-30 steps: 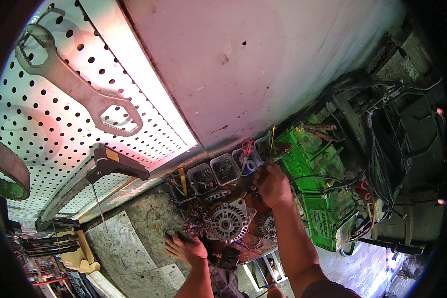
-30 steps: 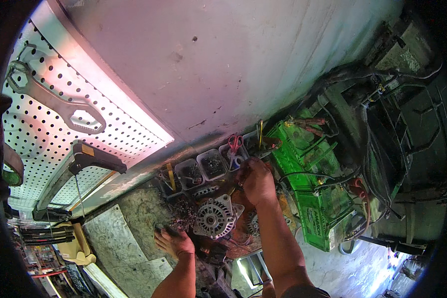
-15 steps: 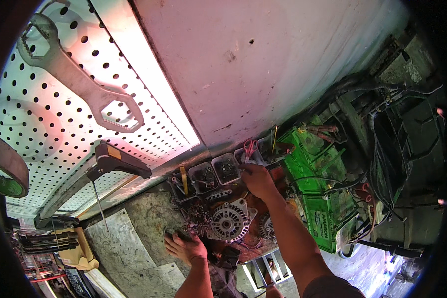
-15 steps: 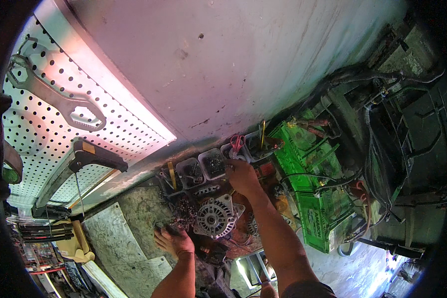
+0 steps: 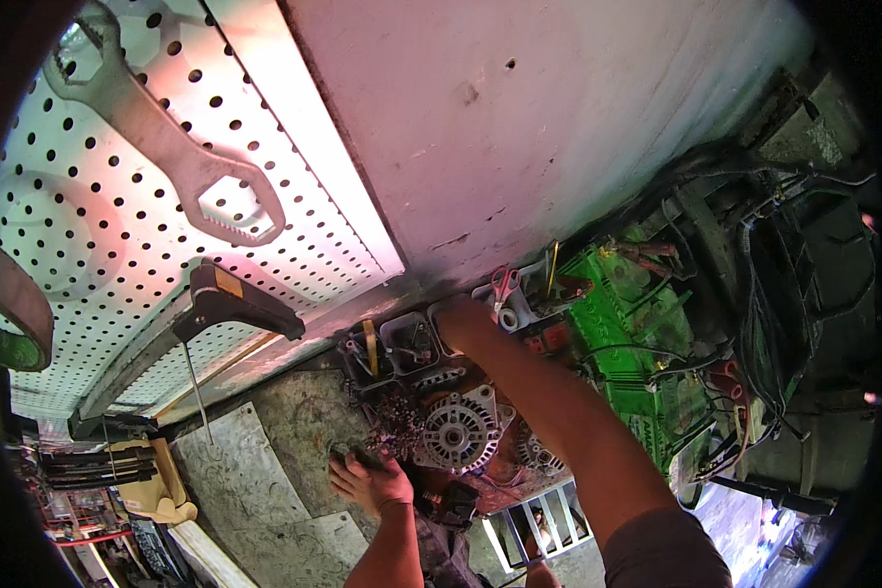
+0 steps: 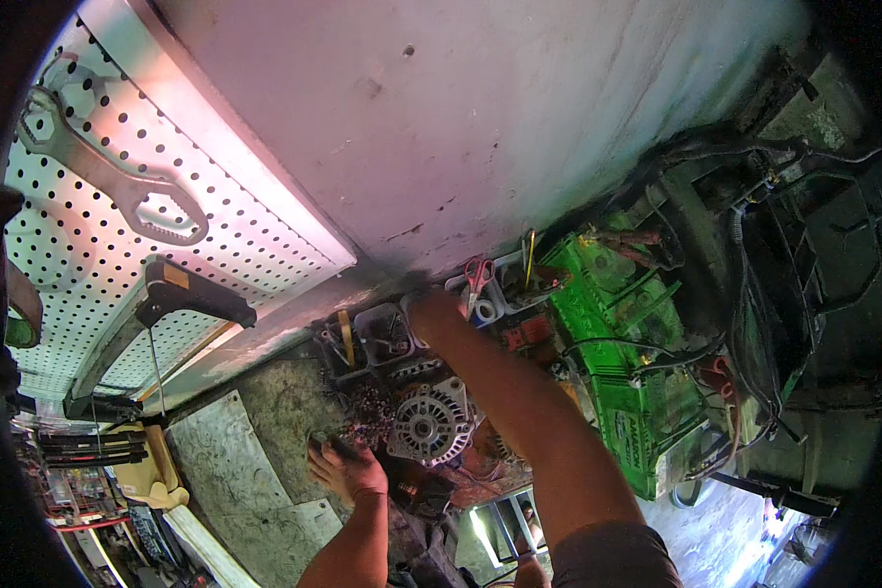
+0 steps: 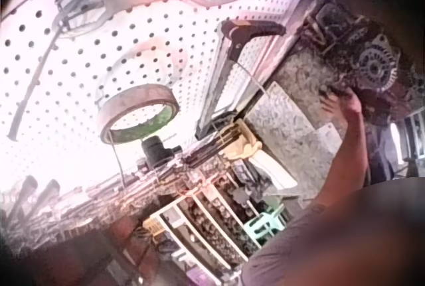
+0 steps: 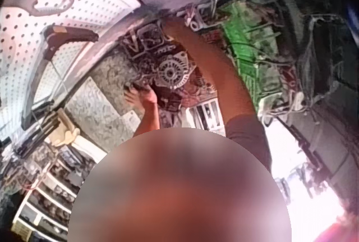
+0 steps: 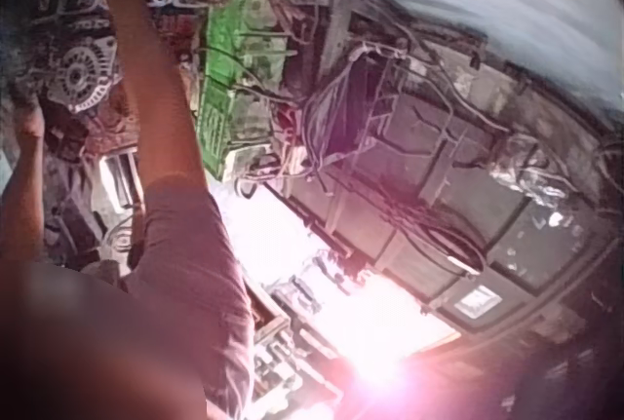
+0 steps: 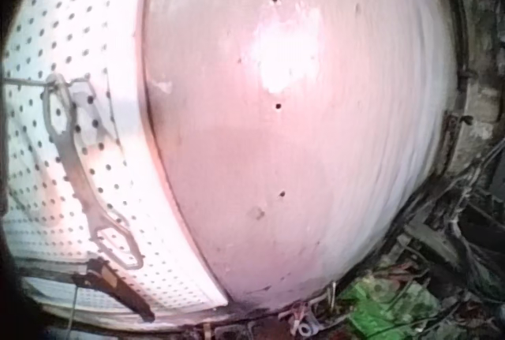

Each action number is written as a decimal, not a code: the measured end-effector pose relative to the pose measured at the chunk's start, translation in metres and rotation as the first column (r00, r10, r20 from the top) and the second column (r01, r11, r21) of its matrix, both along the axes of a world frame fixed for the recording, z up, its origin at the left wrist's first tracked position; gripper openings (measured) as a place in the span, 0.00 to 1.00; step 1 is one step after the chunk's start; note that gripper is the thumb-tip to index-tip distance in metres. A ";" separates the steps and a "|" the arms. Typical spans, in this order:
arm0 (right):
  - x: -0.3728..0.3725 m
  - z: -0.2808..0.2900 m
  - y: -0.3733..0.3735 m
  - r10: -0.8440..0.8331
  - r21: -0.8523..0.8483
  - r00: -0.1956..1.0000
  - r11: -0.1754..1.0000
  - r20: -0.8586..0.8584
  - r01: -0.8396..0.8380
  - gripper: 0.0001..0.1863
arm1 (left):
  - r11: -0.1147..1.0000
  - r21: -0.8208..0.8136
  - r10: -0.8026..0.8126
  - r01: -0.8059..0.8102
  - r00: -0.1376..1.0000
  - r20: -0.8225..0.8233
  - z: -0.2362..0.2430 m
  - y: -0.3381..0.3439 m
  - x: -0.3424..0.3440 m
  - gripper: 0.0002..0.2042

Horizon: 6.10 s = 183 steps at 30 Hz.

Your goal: The person retrieves a small mechanical part from a shelf and places it on a workbench. They then use a screwdriver and a wrench to adjust and tighten components on the part. The person repeatedly handles the part and tools while working at the bench.

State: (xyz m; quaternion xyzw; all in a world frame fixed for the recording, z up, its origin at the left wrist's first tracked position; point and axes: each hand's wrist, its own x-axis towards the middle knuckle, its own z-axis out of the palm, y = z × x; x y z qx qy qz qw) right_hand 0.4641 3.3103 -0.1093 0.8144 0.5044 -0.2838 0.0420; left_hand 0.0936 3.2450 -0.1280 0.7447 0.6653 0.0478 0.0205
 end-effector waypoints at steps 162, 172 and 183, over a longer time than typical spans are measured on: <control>-1.258 0.353 -0.622 0.079 -0.170 0.213 0.367 -0.974 -0.915 0.13 | 0.716 -0.238 0.522 -0.657 0.276 0.807 0.419 -0.843 -0.997 0.22; -1.561 0.378 -0.710 -0.309 -0.465 0.487 -0.147 -0.817 -0.873 0.05 | 0.348 0.131 0.555 -0.928 0.316 0.770 0.462 -0.893 -1.177 0.12; -1.796 0.414 -0.774 0.113 -0.423 0.412 -0.363 -0.904 -0.830 0.06 | -0.169 0.154 0.810 -0.973 -0.049 0.584 0.481 -0.907 -1.310 0.10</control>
